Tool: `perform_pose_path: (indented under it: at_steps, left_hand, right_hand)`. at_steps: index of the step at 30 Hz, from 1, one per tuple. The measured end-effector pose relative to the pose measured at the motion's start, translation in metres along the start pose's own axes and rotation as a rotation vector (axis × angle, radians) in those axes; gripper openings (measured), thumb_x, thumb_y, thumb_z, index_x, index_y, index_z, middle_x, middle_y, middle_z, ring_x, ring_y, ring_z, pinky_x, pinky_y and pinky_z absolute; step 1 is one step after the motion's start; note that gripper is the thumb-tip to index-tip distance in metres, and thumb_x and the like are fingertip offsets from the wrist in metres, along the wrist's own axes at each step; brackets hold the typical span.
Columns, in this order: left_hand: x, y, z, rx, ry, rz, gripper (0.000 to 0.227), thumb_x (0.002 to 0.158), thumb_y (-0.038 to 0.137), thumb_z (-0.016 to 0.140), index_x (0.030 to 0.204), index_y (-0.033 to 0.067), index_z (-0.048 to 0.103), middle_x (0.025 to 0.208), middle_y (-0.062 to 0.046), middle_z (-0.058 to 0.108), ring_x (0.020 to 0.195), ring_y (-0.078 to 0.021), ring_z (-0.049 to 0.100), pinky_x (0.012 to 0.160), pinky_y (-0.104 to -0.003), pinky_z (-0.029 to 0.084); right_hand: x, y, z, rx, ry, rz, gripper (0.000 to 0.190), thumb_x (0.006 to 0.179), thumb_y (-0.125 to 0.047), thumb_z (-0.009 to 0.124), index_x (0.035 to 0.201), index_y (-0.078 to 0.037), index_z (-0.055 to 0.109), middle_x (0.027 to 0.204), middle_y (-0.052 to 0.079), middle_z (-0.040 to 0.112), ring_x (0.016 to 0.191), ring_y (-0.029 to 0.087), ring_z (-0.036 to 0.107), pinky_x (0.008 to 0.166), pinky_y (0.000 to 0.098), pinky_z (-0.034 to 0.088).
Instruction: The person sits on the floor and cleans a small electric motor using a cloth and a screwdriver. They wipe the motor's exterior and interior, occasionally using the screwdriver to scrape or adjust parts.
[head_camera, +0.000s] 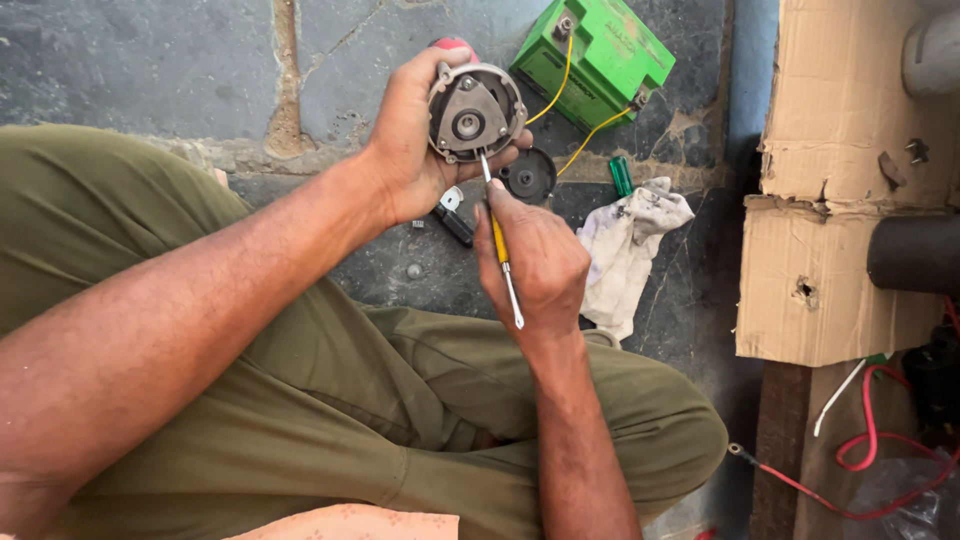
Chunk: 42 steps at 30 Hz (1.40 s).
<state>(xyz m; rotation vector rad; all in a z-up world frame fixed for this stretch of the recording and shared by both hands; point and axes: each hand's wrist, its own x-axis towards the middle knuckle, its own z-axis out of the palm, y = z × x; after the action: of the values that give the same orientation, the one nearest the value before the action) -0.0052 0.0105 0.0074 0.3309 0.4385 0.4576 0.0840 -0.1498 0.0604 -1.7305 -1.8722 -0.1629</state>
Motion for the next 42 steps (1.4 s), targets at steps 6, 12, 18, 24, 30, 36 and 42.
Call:
perform_pose_path:
  at_steps: [6,12,18,24,30,36,42]
  left_hand:
    - [0.000,-0.008,0.001,0.051,0.038,-0.081,0.048,0.092,0.046,0.047,0.100,0.0069,0.074,0.091,-0.011,0.077,0.085,-0.0264,0.076,0.076,-0.038,0.064]
    - [0.004,-0.008,-0.005,-0.029,0.054,-0.059,0.047,0.094,0.044,0.045,0.101,0.0058,0.072,0.095,-0.013,0.076,0.090,-0.0308,0.077,0.080,-0.041,0.066]
    - [0.004,-0.005,-0.005,-0.153,0.070,-0.106,0.053,0.092,0.044,0.039,0.103,0.0037,0.071,0.095,-0.017,0.077,0.091,-0.0350,0.077,0.078,-0.044,0.066]
    - [0.003,0.000,-0.003,-0.192,0.049,-0.090,0.068,0.099,0.060,0.037,0.109,0.0005,0.070,0.099,-0.018,0.075,0.095,-0.0355,0.077,0.082,-0.042,0.067]
    - [-0.004,0.002,-0.001,-0.227,0.099,-0.058,0.079,0.097,0.069,0.032,0.110,0.0002,0.070,0.099,-0.019,0.076,0.096,-0.0339,0.076,0.083,-0.043,0.066]
    - [-0.004,-0.002,0.001,-0.208,0.112,-0.062,0.079,0.095,0.070,0.032,0.110,0.0026,0.070,0.101,-0.016,0.075,0.096,-0.0342,0.076,0.081,-0.044,0.065]
    - [-0.006,-0.004,0.001,-0.279,0.114,-0.058,0.068,0.098,0.060,0.036,0.108,0.0007,0.069,0.099,-0.017,0.074,0.094,-0.0359,0.075,0.083,-0.046,0.066]
  right_hand:
    - [0.000,0.001,-0.009,0.236,-0.066,0.391,0.016,0.094,-0.004,0.076,0.109,-0.001,0.072,0.091,0.014,0.076,0.076,0.025,0.077,0.069,0.0358,0.059]
    - [-0.005,0.000,0.000,0.030,-0.007,-0.016,0.023,0.101,-0.004,0.070,0.122,0.003,0.066,0.104,0.018,0.073,0.097,0.033,0.074,0.087,0.0401,0.059]
    - [0.001,0.014,-0.006,0.726,-0.037,0.659,0.013,0.102,-0.003,0.065,0.111,0.005,0.070,0.092,0.015,0.079,0.082,0.018,0.077,0.077,0.0311,0.063]
    - [-0.012,0.002,-0.001,0.802,0.181,0.601,0.022,0.105,-0.007,0.064,0.123,0.006,0.063,0.106,0.015,0.077,0.097,0.017,0.076,0.091,0.0306,0.063]
    - [-0.006,0.001,0.010,0.720,0.178,0.599,0.019,0.106,-0.007,0.065,0.119,0.007,0.066,0.099,0.016,0.079,0.089,0.018,0.077,0.083,0.0302,0.063]
    - [-0.006,-0.001,0.012,0.709,0.182,0.581,0.021,0.107,-0.010,0.066,0.121,0.006,0.066,0.099,0.015,0.079,0.089,0.017,0.077,0.083,0.0292,0.063]
    - [-0.007,-0.008,0.009,0.522,0.081,0.526,0.021,0.106,-0.013,0.068,0.120,0.002,0.070,0.096,0.010,0.079,0.088,0.013,0.077,0.081,0.0259,0.061]
